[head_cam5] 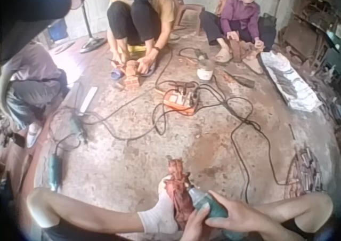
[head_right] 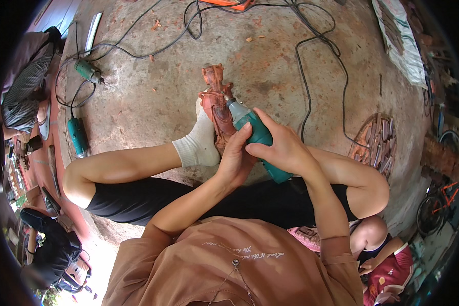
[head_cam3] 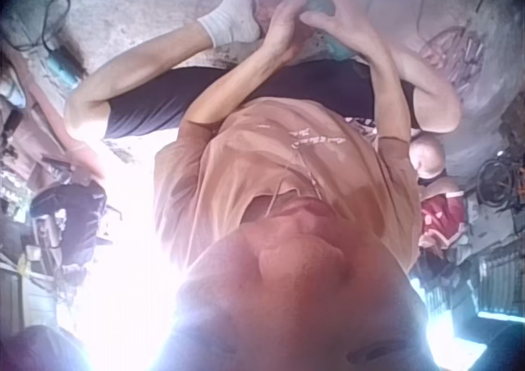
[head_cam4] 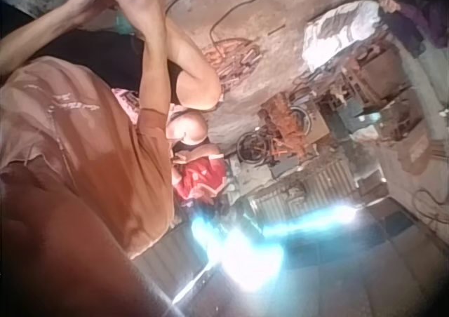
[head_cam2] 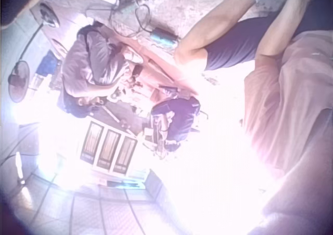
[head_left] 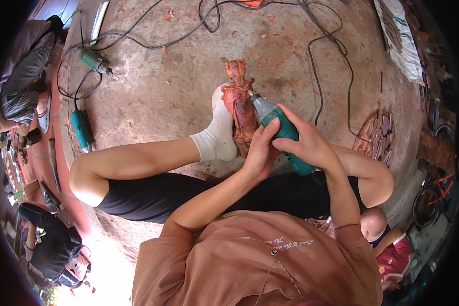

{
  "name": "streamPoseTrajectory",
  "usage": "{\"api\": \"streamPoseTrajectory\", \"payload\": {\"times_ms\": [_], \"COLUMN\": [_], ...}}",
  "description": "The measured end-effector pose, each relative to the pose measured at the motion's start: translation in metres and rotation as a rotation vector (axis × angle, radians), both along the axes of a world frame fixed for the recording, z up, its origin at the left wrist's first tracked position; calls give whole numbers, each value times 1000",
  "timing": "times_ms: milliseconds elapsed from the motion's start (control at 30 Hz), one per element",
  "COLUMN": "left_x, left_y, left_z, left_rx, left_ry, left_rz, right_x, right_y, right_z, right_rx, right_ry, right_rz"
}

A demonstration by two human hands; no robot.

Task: The person sits on the floor and uses a green rotary tool to carve a reddish-brown wooden figurine. They hold the figurine with their left hand and guide the tool with their right hand, working on different sections of the object throughout the clip.

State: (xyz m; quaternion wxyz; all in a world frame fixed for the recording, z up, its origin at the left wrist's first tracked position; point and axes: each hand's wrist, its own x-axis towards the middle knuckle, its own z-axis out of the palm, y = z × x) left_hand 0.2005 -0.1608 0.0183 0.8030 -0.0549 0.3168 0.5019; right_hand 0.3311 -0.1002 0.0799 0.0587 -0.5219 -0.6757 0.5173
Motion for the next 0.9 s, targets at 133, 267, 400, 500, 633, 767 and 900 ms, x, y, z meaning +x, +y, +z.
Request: {"api": "streamPoseTrajectory", "payload": {"times_ms": [133,267,400,500,633,767,900], "left_x": [-1,-2,-2,-1,-1,-2,-2], "left_y": [2,3,3,1,3,0,0], "left_z": [4,9,9,4,3,6,7], "left_rx": [-14,-29,-15,12,22,13,-14], "left_ry": [9,15,4,25,8,41,36], "left_rz": [17,51,22,3,-23,-18,-2], "right_x": [-2,-3,-2,-1,2,-2,-1], "right_y": [2,1,0,-1,-3,0,-2], "right_z": [2,2,3,2,-4,6,5], "right_rx": [-38,-18,-43,-39,47,-28,-26], "right_ry": [-17,-22,-13,-9,33,-19,0], "right_rz": [-3,8,-16,-25,-22,1,-1]}}
